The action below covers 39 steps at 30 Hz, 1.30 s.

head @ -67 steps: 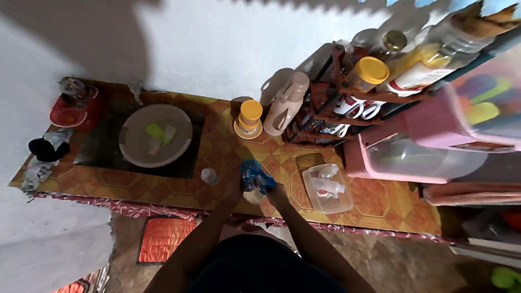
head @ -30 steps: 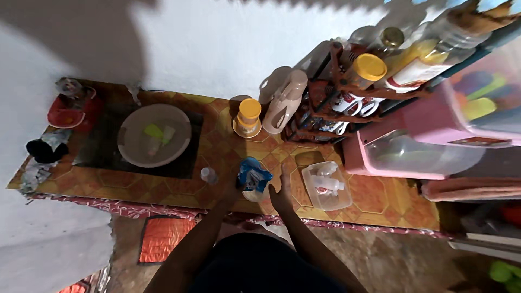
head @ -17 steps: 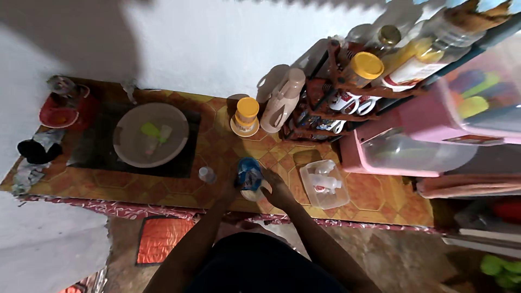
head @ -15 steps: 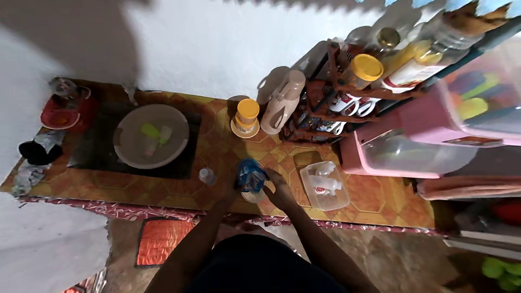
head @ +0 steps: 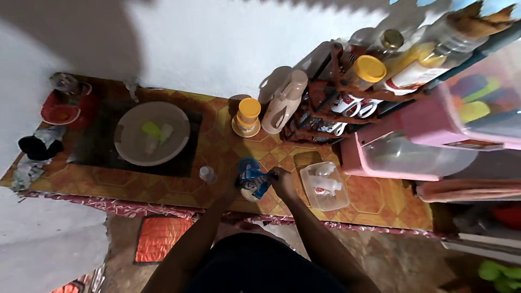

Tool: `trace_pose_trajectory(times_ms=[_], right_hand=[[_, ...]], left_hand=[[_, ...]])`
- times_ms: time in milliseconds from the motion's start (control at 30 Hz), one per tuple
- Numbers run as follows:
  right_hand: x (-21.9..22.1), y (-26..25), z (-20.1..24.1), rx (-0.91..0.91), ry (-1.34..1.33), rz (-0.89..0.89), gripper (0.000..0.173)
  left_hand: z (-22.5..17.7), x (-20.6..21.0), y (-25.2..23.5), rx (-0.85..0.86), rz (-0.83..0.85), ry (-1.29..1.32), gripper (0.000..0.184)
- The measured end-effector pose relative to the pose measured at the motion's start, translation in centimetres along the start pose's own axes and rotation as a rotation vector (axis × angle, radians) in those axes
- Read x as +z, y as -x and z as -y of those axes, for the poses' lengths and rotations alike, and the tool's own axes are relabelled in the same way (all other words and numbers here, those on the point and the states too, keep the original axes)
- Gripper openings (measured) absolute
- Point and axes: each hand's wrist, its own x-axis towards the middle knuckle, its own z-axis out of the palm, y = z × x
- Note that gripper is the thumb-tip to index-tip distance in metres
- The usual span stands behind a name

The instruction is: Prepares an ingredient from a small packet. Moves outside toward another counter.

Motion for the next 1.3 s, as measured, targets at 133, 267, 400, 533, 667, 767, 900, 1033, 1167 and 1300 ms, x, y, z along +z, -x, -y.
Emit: trace_pose_trajectory(times_ms=[133, 267, 400, 533, 667, 767, 900, 1033, 1167, 1300], right_hand=[[-0.8, -0.2, 0.6, 0.04, -0.019, 0.11, 0.026], [-1.5, 0.0, 0.6, 0.007, -0.028, 0.263, 0.054], [-1.4, 0.9, 0.5, 0.043, 0.033, 0.115, 0.026], [-0.8, 1.5, 0.5, 0.117, 0.016, -0.012, 0.024], [0.1, 2.3, -0.4, 0.065, -0.087, -0.094, 0.022], [0.8, 2.9, -2.1, -0.033, -0.1, -0.145, 0.023], [0.5, 3.6, -2.7, -0.064, -0.031, -0.146, 0.035], [0.6, 3.8, -2.7, -0.052, -0.014, -0.086, 0.041], [0.7, 3.9, -2.6, -0.07, -0.004, -0.088, 0.041], [0.4, 3.7, -2.4, -0.034, 0.065, -0.018, 0.042]], left_hand=[[-0.9, -0.2, 0.0, 0.01, 0.013, -0.066, 0.048], [-2.4, -0.4, 0.4, 0.08, 0.053, -0.008, 0.046], [-2.2, -0.1, 0.1, 0.1, 0.089, 0.086, 0.057], [-1.6, -0.5, 0.5, 0.119, 0.086, 0.127, 0.07], [-2.1, -1.8, 1.5, 0.133, 0.024, 0.118, 0.061], [-1.3, -1.9, 1.5, 0.101, -0.047, 0.123, 0.055], [-0.7, -2.5, 1.5, 0.078, -0.09, 0.101, 0.051], [-0.8, -2.8, 1.9, 0.065, -0.071, 0.133, 0.051], [-0.5, -2.5, 2.1, 0.072, -0.114, 0.138, 0.052], [-1.1, -2.3, 2.1, 0.034, -0.082, -0.036, 0.061]])
